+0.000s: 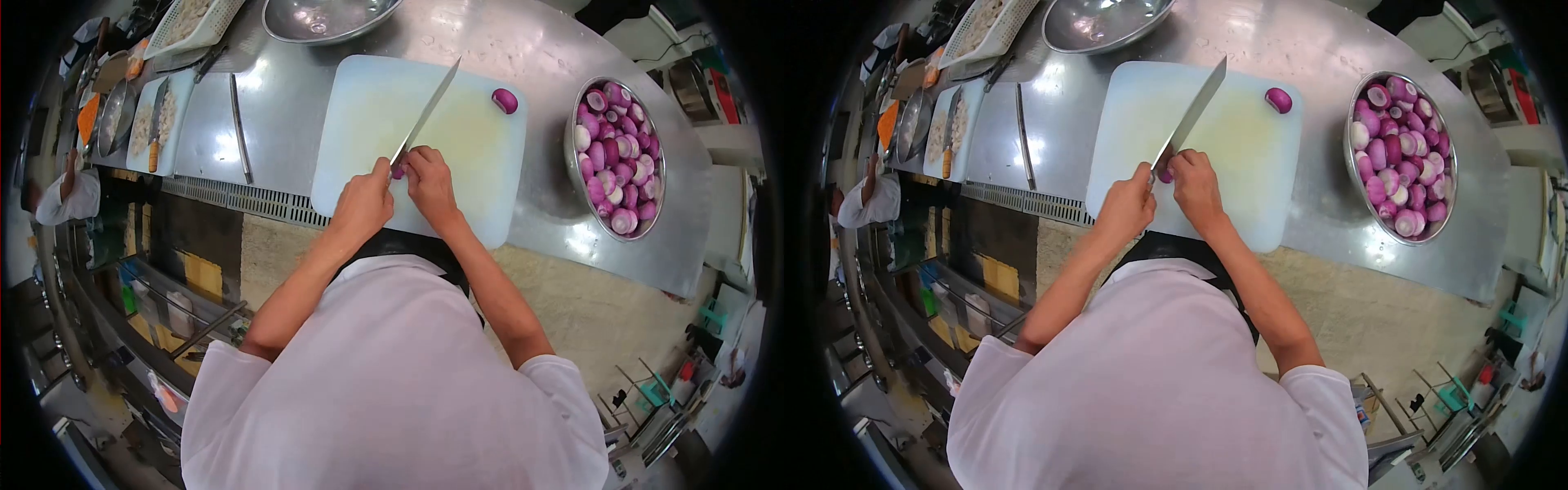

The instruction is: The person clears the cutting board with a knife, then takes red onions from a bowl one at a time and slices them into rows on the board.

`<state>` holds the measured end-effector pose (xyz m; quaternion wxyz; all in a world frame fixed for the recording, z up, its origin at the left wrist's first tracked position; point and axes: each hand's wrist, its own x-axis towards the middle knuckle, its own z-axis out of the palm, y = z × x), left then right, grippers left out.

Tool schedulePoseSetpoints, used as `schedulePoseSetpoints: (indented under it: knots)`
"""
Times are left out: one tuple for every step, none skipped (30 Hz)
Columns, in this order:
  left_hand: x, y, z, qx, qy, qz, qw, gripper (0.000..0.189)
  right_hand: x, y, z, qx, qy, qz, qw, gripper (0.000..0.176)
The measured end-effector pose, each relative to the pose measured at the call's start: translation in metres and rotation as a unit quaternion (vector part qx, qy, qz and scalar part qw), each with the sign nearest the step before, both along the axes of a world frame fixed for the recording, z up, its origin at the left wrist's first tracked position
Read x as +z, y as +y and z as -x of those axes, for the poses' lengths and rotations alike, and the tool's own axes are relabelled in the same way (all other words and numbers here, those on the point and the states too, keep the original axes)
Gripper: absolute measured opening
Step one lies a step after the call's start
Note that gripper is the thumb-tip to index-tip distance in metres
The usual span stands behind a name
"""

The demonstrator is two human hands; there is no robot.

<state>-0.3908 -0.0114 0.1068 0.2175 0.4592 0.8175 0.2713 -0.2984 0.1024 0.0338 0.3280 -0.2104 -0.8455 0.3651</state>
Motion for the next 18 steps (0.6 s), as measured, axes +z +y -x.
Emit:
schedulePoseSetpoints:
  knots:
    - [-0.017,0.0,0.0,0.0,0.014,-0.008,1.0,0.028,0.001,0.0,0.0,-0.001,0.004,0.001,1.0,0.007]
    - [-0.014,0.004,0.003,-0.002,0.013,-0.008,1.0,0.028,0.001,0.0,-0.001,-0.002,0.008,0.001,1.0,0.006]
    - [-0.011,0.009,0.006,-0.006,0.011,-0.012,1.0,0.027,0.002,0.0,-0.002,-0.003,0.007,0.0,1.0,0.006]
    - [-0.007,0.011,0.008,-0.009,0.008,-0.016,1.0,0.027,0.002,0.0,-0.002,-0.001,0.01,-0.003,1.0,0.006]
    - [0.002,0.007,0.006,-0.007,0.008,-0.016,1.0,0.027,0.003,0.001,-0.001,0.001,0.016,-0.006,1.0,0.006]
    - [0.014,0.0,0.002,-0.007,-0.003,-0.017,1.0,0.026,0.002,0.002,0.0,0.001,0.018,-0.007,1.0,0.006]
    - [0.02,-0.004,0.0,-0.007,-0.015,-0.015,1.0,0.025,0.0,0.001,-0.001,-0.003,0.021,-0.005,1.0,0.006]
    - [0.011,-0.003,-0.001,-0.009,-0.015,-0.013,1.0,0.025,-0.001,-0.001,-0.003,-0.007,0.022,-0.002,1.0,0.006]
    - [-0.002,0.001,-0.003,-0.009,0.006,0.003,1.0,0.023,-0.001,-0.001,-0.002,-0.009,0.022,0.0,1.0,0.006]
    - [-0.014,0.004,-0.003,-0.009,0.027,0.017,0.999,0.021,-0.001,0.0,-0.002,-0.005,0.032,-0.002,0.999,0.007]
    - [-0.008,0.006,-0.002,-0.009,0.026,0.017,0.999,0.021,-0.002,0.0,-0.004,-0.001,0.041,-0.004,0.999,0.008]
    - [-0.002,0.008,0.001,-0.012,0.012,0.008,1.0,0.024,-0.003,-0.001,-0.005,0.0,0.039,-0.005,0.999,0.008]
    - [0.006,0.01,0.003,-0.013,0.0,-0.002,1.0,0.027,-0.004,-0.001,-0.005,-0.004,0.037,-0.008,0.999,0.008]
    - [0.014,0.008,0.002,-0.013,0.002,-0.003,1.0,0.027,-0.005,0.0,-0.003,-0.009,0.037,-0.011,0.999,0.008]
    - [0.023,0.002,-0.003,-0.011,-0.005,0.001,1.0,0.025,-0.005,0.0,-0.003,-0.01,0.039,-0.011,0.999,0.008]
    - [0.026,-0.001,-0.006,-0.009,-0.014,0.008,1.0,0.022,-0.005,-0.001,-0.004,-0.009,0.035,-0.006,0.999,0.009]
    - [0.015,0.0,-0.007,-0.011,-0.014,0.009,1.0,0.022,-0.006,-0.001,-0.006,-0.008,0.03,-0.002,0.999,0.009]
    - [-0.001,0.003,-0.008,-0.004,-0.007,0.012,1.0,0.022,-0.008,-0.001,-0.007,-0.011,0.03,-0.001,0.999,0.009]
